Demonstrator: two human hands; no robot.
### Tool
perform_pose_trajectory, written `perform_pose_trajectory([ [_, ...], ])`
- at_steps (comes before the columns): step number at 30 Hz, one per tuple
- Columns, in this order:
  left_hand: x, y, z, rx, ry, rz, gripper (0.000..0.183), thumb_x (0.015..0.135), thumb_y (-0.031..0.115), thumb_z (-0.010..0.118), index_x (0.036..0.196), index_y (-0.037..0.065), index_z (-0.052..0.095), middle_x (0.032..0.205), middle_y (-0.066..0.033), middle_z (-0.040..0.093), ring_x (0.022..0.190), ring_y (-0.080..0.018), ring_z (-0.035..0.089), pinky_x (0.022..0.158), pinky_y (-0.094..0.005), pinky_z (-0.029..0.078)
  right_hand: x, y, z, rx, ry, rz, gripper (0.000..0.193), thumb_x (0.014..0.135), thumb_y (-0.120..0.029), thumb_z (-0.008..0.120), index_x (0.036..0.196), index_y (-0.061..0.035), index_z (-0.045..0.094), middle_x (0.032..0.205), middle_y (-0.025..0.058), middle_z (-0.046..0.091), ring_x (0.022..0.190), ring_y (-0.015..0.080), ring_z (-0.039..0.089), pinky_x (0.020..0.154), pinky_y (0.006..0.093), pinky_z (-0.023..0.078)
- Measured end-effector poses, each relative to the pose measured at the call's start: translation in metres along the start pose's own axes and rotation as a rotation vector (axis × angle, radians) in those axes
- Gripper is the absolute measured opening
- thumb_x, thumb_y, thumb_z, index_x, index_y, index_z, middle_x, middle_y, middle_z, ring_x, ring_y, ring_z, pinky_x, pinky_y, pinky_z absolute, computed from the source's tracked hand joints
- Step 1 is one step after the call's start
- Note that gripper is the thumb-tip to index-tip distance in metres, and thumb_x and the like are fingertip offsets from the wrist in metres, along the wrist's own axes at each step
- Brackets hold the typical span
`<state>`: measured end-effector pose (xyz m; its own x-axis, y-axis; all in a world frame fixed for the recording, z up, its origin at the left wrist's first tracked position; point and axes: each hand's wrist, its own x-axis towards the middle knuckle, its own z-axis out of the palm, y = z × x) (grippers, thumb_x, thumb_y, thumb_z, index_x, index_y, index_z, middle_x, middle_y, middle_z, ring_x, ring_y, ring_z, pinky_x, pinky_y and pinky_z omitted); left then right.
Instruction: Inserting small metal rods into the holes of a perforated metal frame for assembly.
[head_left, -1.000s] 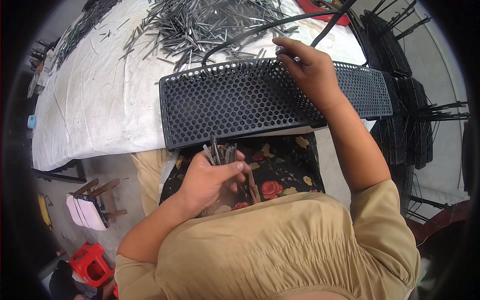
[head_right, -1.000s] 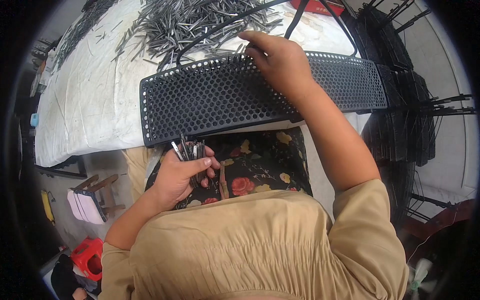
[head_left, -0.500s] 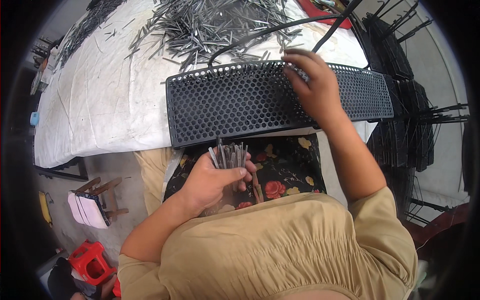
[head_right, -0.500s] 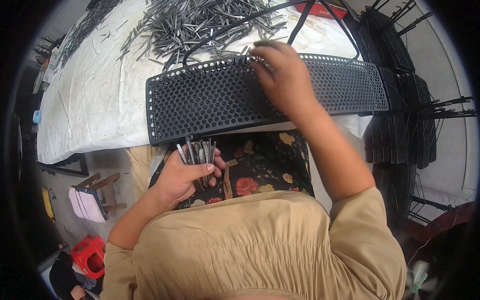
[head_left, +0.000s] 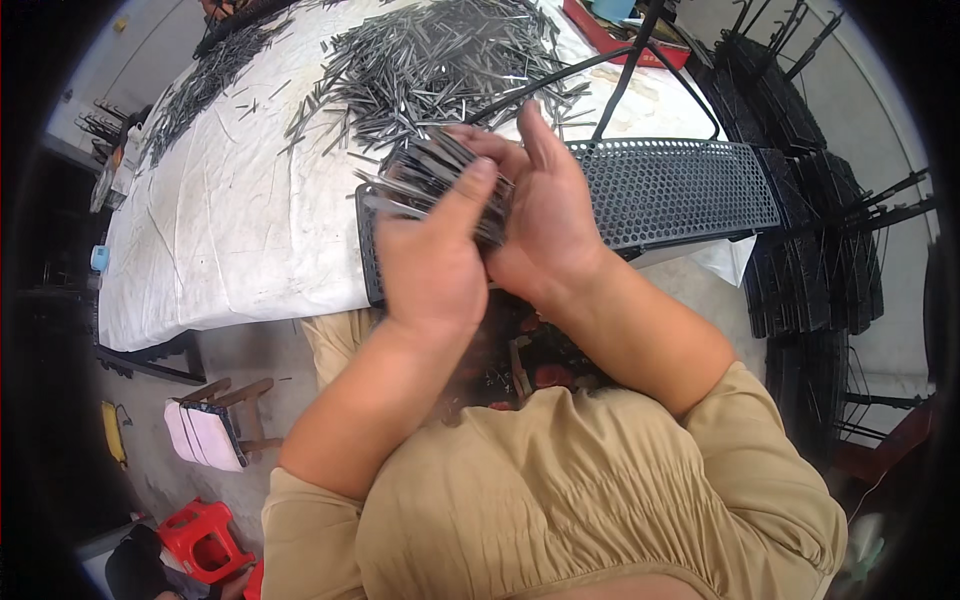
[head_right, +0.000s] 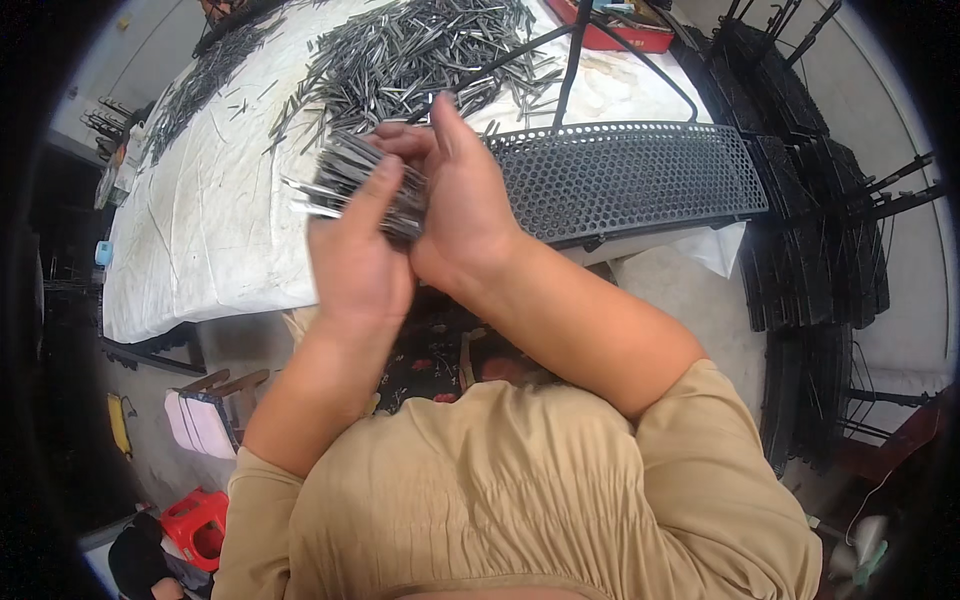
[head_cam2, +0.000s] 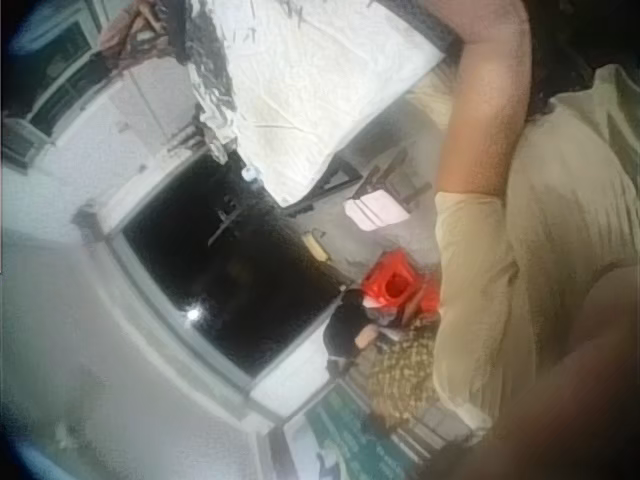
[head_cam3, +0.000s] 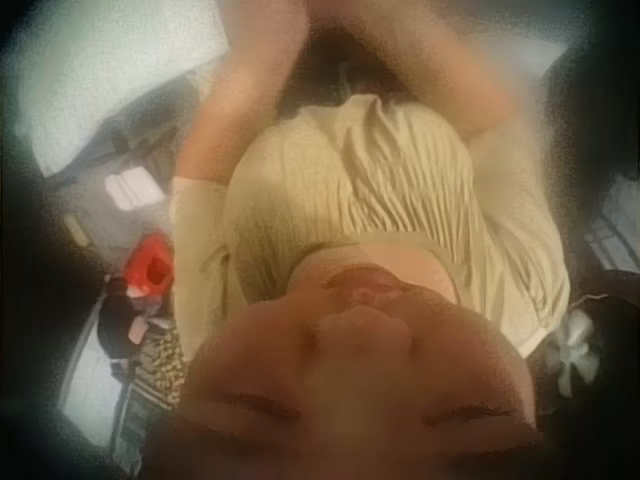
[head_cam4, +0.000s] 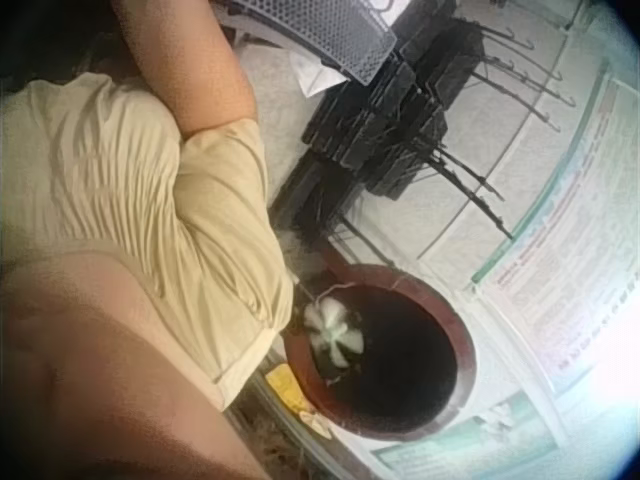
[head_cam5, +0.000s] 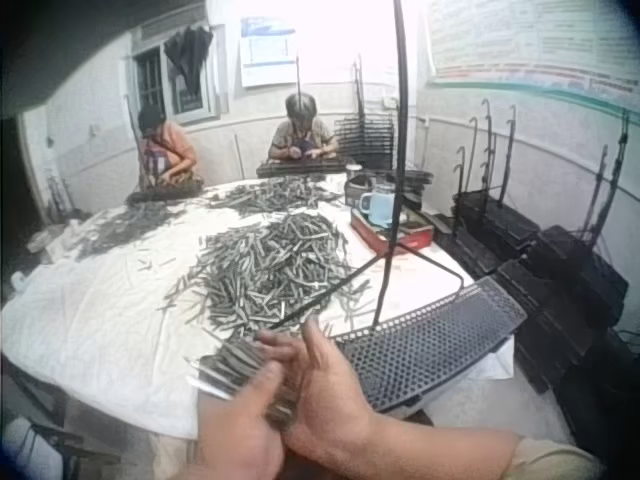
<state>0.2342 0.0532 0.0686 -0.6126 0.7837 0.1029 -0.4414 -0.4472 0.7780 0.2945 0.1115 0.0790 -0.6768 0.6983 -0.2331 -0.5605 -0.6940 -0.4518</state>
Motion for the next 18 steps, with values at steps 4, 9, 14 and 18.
perform_pose_trajectory([
  [4,-0.007,-0.022,-0.004,0.041,-0.053,-0.003,0.015,0.090,0.003,0.065,0.104,0.001,0.062,0.103,-0.0033,0.066,0.096,-0.0121,0.061,0.087,-0.0255,0.047,0.008,0.004,-0.002,0.009,0.038,-0.075,0.057,0.100,-0.051,0.036,0.109,0.0008,0.057,0.104,0.0166,0.064,0.097,0.0261,0.061,0.093,0.0400,0.049],
  [9,-0.003,-0.007,-0.022,0.025,-0.023,-0.274,0.017,0.089,0.003,0.064,0.105,0.001,0.063,0.100,-0.0044,0.067,0.089,-0.0139,0.064,0.074,-0.0262,0.051,0.005,0.000,-0.039,-0.494,-0.068,-0.197,0.031,0.094,-0.022,0.061,0.112,0.0024,0.059,0.098,0.0069,0.062,0.085,0.0118,0.057,0.072,0.0277,0.049],
  [14,-0.002,-0.010,-0.037,0.222,-0.171,-0.649,0.016,0.085,0.003,0.064,0.101,0.003,0.065,0.085,-0.0073,0.069,0.069,-0.0132,0.065,0.046,-0.0206,0.038,-0.005,-0.043,-0.061,-0.725,-0.233,0.107,0.015,0.088,-0.008,0.068,0.100,0.0005,0.066,0.077,0.0030,0.065,0.061,0.0096,0.059,0.056,0.0219,0.046],
  [18,0.003,-0.016,-0.030,0.351,-0.158,-0.675,0.015,0.084,0.004,0.066,0.099,0.003,0.065,0.083,-0.0070,0.069,0.062,-0.0110,0.062,0.043,-0.0205,0.035,-0.006,-0.050,-0.068,-0.837,-0.145,0.103,0.011,0.085,-0.004,0.069,0.095,0.0014,0.067,0.080,0.0048,0.067,0.065,0.0103,0.061,0.060,0.0228,0.049],
])
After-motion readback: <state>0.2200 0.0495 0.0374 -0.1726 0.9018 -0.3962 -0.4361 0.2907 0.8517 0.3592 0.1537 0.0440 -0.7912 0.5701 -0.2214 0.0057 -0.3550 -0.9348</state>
